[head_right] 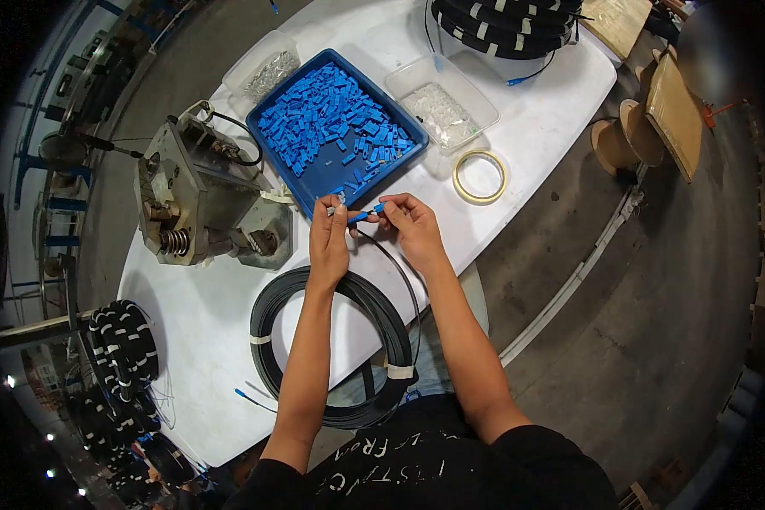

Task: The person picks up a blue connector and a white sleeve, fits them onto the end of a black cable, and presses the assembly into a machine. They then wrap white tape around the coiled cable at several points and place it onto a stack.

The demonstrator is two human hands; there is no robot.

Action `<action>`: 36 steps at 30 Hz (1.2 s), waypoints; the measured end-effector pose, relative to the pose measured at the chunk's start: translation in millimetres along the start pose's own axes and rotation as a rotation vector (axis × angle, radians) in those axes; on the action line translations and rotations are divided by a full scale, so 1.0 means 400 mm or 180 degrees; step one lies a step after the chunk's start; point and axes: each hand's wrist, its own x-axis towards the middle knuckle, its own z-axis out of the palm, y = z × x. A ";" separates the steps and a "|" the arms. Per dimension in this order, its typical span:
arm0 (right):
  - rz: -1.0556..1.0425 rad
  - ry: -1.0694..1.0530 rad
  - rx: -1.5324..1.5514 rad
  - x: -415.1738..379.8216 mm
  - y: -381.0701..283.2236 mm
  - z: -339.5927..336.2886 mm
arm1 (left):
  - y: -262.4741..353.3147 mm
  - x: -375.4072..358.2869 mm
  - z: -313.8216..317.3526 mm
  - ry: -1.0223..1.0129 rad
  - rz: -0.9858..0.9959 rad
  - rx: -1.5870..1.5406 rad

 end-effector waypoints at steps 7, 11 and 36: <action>-0.0094 0.0153 0.0190 -0.002 0.003 0.005 | 0.018 0.002 0.005 -0.0029 -0.0075 0.0152; -0.0065 0.0173 0.0291 -0.002 0.004 -0.001 | 0.007 0.002 0.009 -0.0154 0.0347 0.0591; -0.0050 -0.0075 0.0220 0.002 0.011 -0.018 | 0.049 -0.008 0.020 -0.0111 0.0599 0.1482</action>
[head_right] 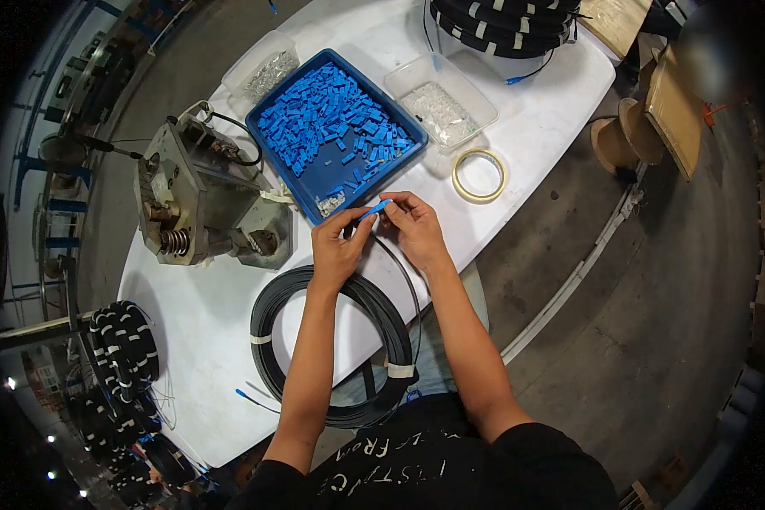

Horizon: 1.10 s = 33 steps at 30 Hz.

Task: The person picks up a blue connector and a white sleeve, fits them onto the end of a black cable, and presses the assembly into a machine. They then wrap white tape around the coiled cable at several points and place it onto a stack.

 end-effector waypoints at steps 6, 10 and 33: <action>0.0005 -0.0040 -0.0133 -0.001 -0.007 0.006 | -0.004 0.000 0.005 0.0080 0.0168 0.0117; 0.0014 -0.0040 -0.0334 0.000 -0.007 0.006 | -0.018 -0.002 0.009 0.0102 0.0209 0.0144; 0.0145 -0.0123 -0.0045 -0.002 -0.008 -0.001 | -0.018 -0.009 0.010 0.0283 0.0222 0.0068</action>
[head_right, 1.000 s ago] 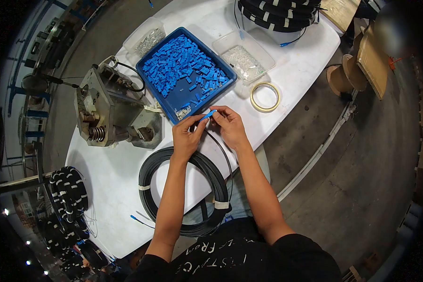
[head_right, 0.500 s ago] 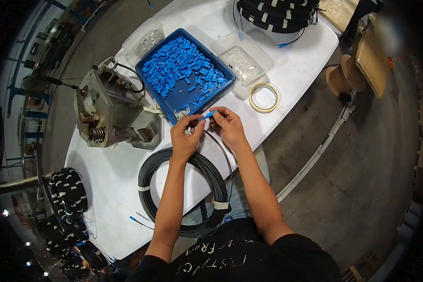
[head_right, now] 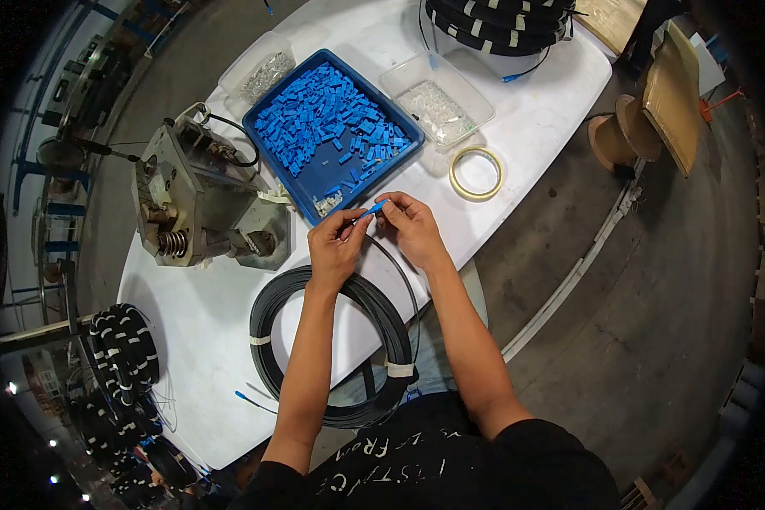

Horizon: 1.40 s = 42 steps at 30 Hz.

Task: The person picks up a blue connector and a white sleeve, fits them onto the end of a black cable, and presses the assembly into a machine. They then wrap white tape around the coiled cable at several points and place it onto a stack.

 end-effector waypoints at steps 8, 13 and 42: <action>-0.0029 0.0001 -0.0039 -0.002 0.001 0.003 | -0.002 0.001 0.002 -0.0056 0.0156 0.0099; -0.0158 0.0072 -0.0236 -0.002 0.004 0.009 | 0.006 0.005 0.003 -0.0113 -0.0008 0.0068; -0.1027 0.0819 -0.1437 -0.039 -0.225 0.011 | 0.089 0.129 0.141 -0.0383 0.0941 0.0175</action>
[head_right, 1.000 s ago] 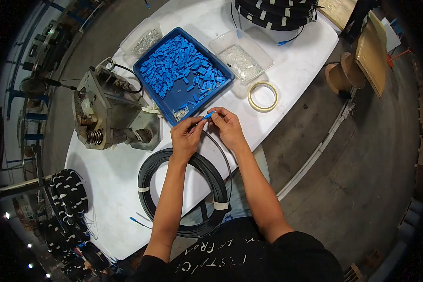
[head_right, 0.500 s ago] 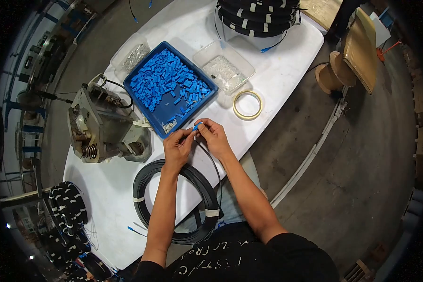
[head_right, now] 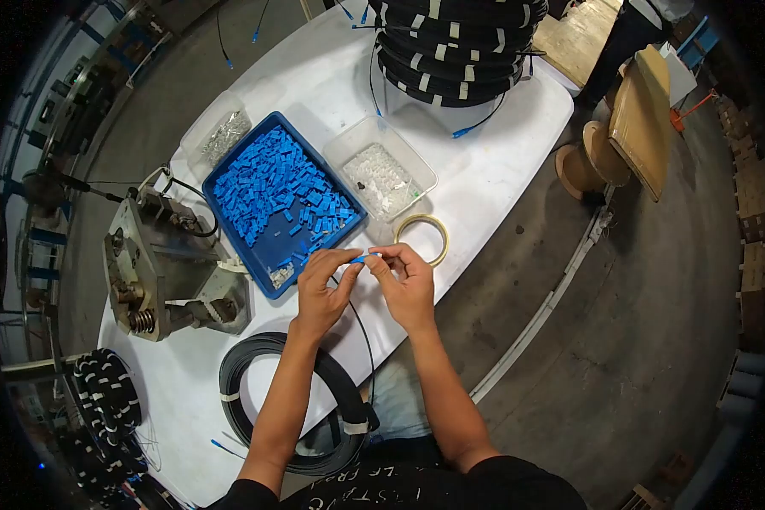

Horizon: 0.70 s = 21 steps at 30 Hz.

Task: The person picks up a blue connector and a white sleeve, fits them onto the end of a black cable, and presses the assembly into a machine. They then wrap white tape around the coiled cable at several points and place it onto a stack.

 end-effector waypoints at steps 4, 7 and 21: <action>-0.0469 0.0139 -0.0649 0.049 -0.076 -0.004 | 0.008 0.037 0.054 0.0104 0.0051 -0.0436; -0.0662 0.0156 -0.1275 0.073 -0.099 -0.014 | -0.013 0.047 0.077 0.0262 0.0139 -0.0616; -0.0608 -0.0549 -0.2199 0.181 -0.173 -0.041 | -0.042 0.035 0.105 -0.0275 -0.0988 -0.1424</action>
